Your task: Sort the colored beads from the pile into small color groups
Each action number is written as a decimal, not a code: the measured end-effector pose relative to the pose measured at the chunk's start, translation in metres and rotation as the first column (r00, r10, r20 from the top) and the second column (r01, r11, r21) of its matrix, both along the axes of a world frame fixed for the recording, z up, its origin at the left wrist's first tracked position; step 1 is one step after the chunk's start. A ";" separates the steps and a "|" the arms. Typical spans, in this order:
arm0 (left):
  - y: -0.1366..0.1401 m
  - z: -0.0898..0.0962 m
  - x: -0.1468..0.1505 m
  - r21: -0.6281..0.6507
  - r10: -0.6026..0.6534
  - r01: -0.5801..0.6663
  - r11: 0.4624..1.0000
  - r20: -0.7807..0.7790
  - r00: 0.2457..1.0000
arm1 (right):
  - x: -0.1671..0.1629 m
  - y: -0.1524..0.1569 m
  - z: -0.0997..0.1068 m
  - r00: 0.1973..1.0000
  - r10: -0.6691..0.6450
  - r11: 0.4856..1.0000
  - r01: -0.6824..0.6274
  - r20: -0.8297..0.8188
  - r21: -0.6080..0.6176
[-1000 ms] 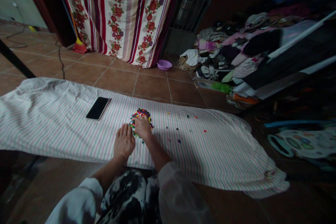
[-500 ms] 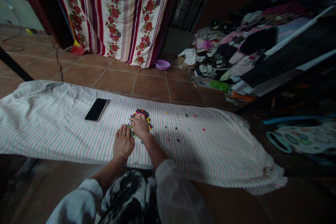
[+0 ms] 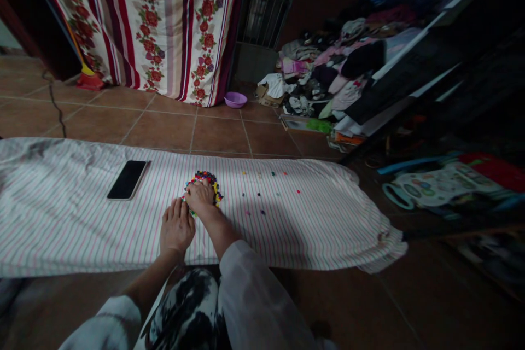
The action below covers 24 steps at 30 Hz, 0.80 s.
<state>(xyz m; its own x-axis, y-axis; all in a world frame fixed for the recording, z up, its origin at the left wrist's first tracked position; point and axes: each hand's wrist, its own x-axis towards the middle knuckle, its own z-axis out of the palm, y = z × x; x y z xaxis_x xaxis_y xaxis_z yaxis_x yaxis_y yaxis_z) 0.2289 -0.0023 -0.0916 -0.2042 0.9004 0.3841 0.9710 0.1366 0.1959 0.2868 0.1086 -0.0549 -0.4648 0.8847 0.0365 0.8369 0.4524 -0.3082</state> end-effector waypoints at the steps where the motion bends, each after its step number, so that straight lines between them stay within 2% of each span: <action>1: 0.000 0.000 0.000 0.004 -0.002 0.002 1.000 0.000 1.000 | -0.001 0.000 0.000 1.000 -0.003 1.000 0.003 0.004 -0.002; 7: 0.001 -0.003 -0.001 -0.002 0.006 -0.006 1.000 0.006 1.000 | -0.004 -0.003 0.006 0.999 -0.027 0.999 0.027 -0.018 -0.026; 14: -0.001 -0.002 -0.001 0.001 -0.002 0.002 1.000 -0.008 1.000 | -0.001 -0.011 0.017 0.974 -0.075 0.997 0.081 -0.215 0.017; 19: -0.001 0.000 -0.001 -0.006 0.003 -0.003 1.000 -0.012 1.000 | 0.011 -0.018 0.021 0.924 -0.116 0.993 0.113 -0.363 -0.030; 24: -0.001 -0.001 -0.001 -0.010 0.005 -0.005 1.000 -0.004 1.000 | 0.041 -0.028 0.020 0.842 -0.139 0.989 0.140 -0.522 -0.038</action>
